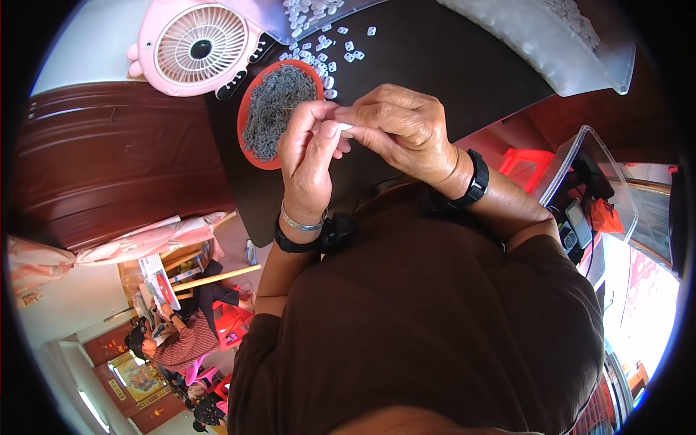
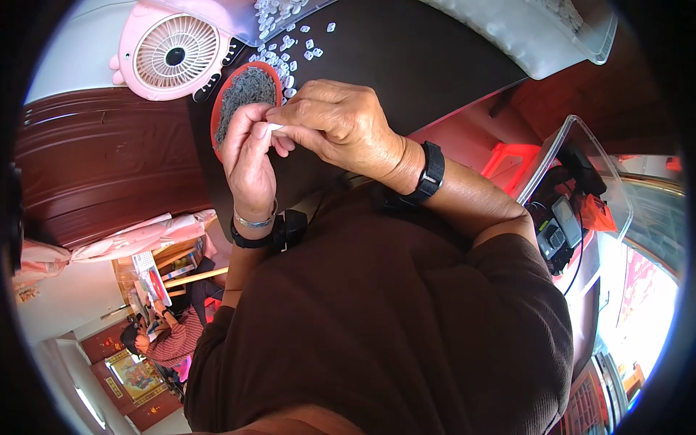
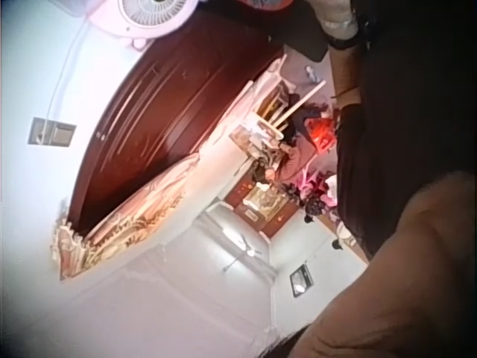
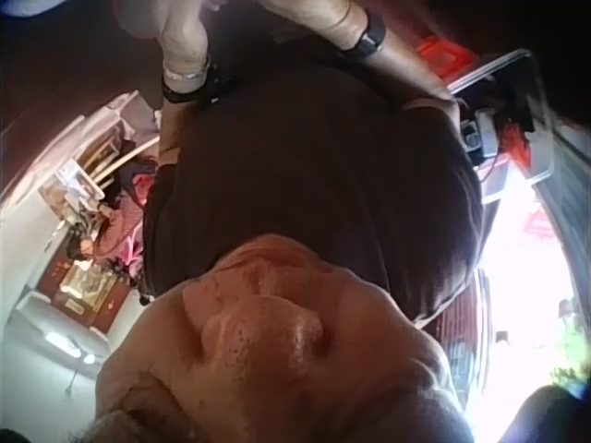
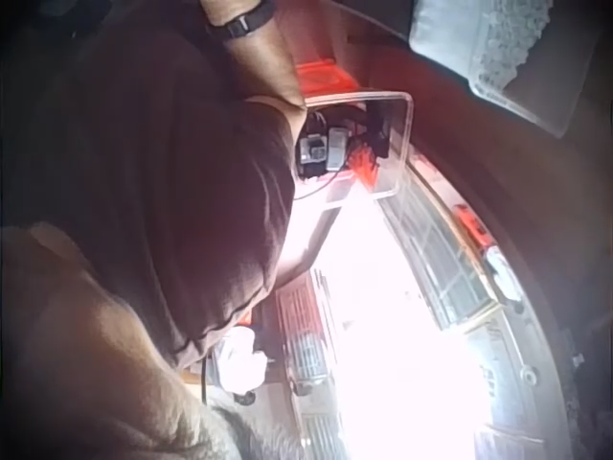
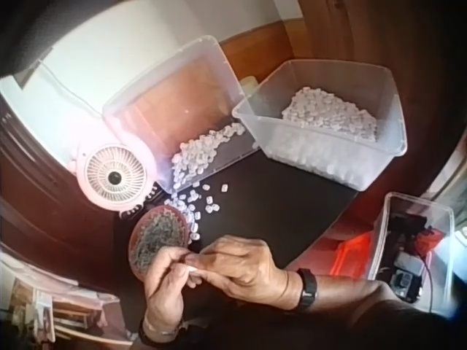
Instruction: Assembling small grey pins into white plastic circular components.
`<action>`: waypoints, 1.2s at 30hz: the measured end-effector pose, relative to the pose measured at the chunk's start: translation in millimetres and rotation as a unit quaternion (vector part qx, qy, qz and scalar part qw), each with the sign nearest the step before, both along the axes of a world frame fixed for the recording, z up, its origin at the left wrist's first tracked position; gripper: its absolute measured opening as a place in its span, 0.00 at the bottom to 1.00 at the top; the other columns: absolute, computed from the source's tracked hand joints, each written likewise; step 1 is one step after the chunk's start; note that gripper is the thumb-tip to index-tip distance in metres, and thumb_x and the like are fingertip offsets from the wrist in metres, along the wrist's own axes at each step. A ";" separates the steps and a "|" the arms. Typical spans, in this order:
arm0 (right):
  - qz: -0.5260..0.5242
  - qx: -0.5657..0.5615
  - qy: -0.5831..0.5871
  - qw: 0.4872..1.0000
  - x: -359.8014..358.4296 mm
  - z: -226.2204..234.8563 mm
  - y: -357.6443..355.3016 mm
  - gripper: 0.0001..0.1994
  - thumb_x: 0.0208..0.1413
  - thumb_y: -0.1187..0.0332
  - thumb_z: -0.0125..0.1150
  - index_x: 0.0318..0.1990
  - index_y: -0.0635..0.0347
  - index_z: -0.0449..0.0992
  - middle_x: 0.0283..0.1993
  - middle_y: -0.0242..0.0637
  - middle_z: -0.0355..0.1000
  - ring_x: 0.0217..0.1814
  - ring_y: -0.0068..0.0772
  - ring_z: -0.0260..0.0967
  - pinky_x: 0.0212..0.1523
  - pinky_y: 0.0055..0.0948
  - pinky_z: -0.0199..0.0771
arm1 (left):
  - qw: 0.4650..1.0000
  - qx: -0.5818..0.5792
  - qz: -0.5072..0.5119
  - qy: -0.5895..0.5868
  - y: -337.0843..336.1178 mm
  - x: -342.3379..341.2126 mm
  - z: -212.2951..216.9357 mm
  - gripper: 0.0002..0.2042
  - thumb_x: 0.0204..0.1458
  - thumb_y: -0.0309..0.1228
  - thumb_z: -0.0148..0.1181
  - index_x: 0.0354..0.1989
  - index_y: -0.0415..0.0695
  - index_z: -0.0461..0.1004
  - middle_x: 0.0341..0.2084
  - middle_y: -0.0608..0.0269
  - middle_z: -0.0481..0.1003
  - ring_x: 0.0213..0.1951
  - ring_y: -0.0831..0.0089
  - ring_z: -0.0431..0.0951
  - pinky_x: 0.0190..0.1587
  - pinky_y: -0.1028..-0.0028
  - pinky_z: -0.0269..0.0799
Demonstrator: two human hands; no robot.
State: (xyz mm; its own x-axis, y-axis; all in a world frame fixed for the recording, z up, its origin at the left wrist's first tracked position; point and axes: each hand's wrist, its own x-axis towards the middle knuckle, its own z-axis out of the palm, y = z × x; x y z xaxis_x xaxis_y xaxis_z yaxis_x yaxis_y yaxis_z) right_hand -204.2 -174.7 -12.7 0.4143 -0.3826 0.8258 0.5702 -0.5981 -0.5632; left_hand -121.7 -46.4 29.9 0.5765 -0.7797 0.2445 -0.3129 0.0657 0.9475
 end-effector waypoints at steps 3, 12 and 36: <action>-0.026 -0.018 -0.003 0.999 -0.3 0.2 0.3 0.09 0.42 0.73 0.66 0.34 0.56 0.79 0.26 0.34 0.72 0.29 0.34 0.73 0.28 0.27 0.74 | 0.995 0.015 -0.014 -0.097 0.8 -4.8 1.1 0.13 0.56 0.31 0.50 0.43 0.35 0.68 0.29 0.62 0.71 0.27 0.77 0.68 0.31 0.78 0.66; -0.061 -0.064 -0.004 0.996 -1.9 -0.4 3.8 0.09 0.40 0.75 0.66 0.33 0.56 0.78 0.28 0.33 0.73 0.30 0.33 0.73 0.29 0.28 0.74 | 0.991 0.028 0.024 -0.132 4.2 -8.8 -6.4 0.09 0.57 0.29 0.49 0.40 0.36 0.67 0.26 0.62 0.71 0.27 0.77 0.67 0.31 0.76 0.65; 0.024 0.007 0.093 0.995 0.8 -1.5 7.2 0.12 0.42 0.73 0.67 0.37 0.58 0.76 0.27 0.34 0.71 0.29 0.34 0.72 0.28 0.28 0.73 | 0.982 0.031 -0.005 0.187 14.6 2.6 -6.2 0.09 0.56 0.30 0.42 0.37 0.37 0.65 0.20 0.62 0.67 0.22 0.76 0.67 0.26 0.79 0.59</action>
